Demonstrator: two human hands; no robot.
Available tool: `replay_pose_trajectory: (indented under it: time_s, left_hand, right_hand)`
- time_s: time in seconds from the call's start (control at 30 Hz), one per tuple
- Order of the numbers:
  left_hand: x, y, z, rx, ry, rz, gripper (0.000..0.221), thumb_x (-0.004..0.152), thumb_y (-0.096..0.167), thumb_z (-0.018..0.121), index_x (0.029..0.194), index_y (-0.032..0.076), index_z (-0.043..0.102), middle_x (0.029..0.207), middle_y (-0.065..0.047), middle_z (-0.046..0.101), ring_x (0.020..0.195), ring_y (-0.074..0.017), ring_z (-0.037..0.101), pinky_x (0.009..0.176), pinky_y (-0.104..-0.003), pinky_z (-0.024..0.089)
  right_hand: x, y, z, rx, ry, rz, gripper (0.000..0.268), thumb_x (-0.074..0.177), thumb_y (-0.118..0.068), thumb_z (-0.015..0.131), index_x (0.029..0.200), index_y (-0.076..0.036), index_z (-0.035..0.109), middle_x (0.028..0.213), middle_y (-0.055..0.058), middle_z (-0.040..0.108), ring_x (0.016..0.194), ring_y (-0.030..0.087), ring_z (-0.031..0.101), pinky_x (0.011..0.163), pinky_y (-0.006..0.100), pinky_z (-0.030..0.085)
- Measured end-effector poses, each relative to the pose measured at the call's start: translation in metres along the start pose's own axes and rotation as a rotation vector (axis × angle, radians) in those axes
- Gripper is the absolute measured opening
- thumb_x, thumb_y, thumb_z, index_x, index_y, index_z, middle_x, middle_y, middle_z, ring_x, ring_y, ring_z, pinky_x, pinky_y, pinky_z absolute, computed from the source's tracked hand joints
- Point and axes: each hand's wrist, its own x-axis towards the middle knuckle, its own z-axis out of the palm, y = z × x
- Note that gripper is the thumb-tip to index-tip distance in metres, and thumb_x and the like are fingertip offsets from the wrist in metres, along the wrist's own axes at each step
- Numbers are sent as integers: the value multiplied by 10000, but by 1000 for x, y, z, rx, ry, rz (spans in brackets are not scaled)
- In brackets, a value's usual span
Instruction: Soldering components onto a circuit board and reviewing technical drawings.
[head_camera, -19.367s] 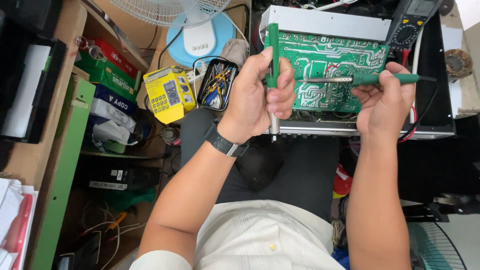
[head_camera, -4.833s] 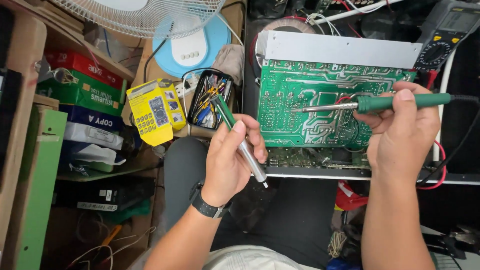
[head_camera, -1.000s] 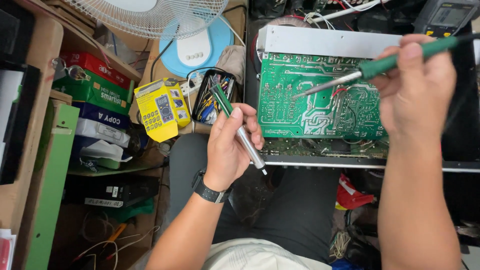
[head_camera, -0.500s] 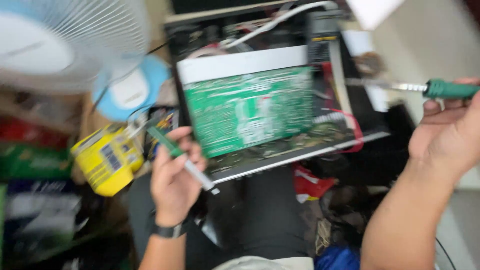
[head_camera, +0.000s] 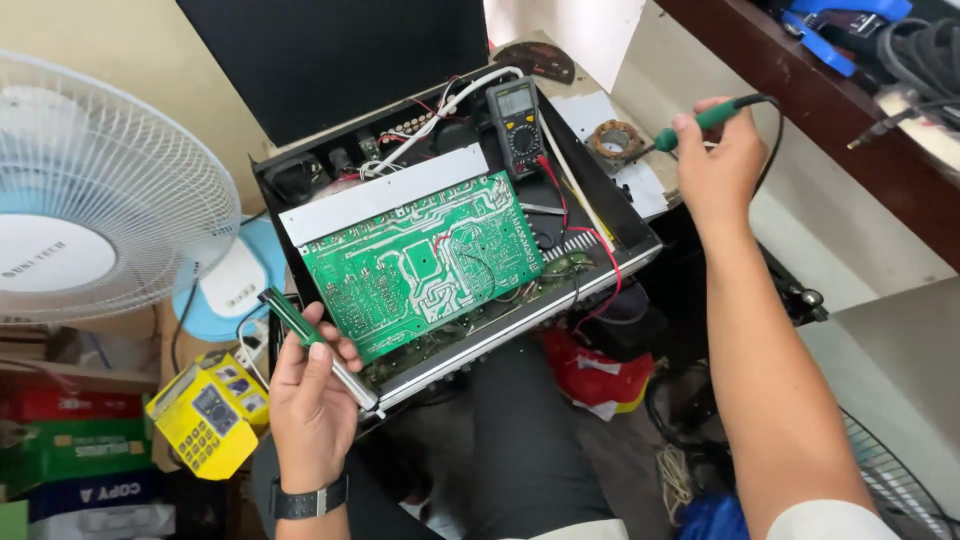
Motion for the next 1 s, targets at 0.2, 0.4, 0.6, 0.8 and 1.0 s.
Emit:
replay_pose_trajectory:
  time_s: [0.2,0.4,0.6,0.8,1.0]
  left_hand:
    - [-3,1,3,5,-38,7,454,1198,120,605,1644,44,574,1093,-98,696,914,-208,639,830,-348,533]
    - [-3,2,6,37,-30,20,455,1209,138,592,1655,59,564,1073,-83,683,897,-188,631,818,-332,526]
    - [-2,0,5,38,-35,29,461,1207,150,601,1659,67,566,1072,-80,685,902,-187,631,809,-333,523]
    - [-1,-2,5,48,-23,22,482,1197,170,618,1665,68,560,1077,-81,682,895,-188,630,802,-325,531]
    - [1,-4,13,-79,-10,23,554,1171,233,652,1682,49,546,1114,-79,665,945,-192,659,802,-308,560]
  right_hand:
    - [3,7,10,-7,-35,-26,184,1127,-230,850,1241,-111,767,1073,59,823,921,253,787,867,436,629]
    - [7,-7,5,-1,-29,-60,158,1142,-204,850,1236,-105,770,1046,66,809,899,250,759,807,430,611]
    - [15,3,14,-4,-69,-25,168,1131,-241,837,1220,-126,754,1028,52,807,882,245,754,812,443,606]
    - [31,-16,37,-160,-233,10,194,1157,-230,843,1260,-89,758,1112,100,853,866,255,817,816,460,668]
    - [0,-32,56,-218,-382,236,691,1069,-393,882,1516,-13,518,1442,304,740,1308,555,687,1063,629,544]
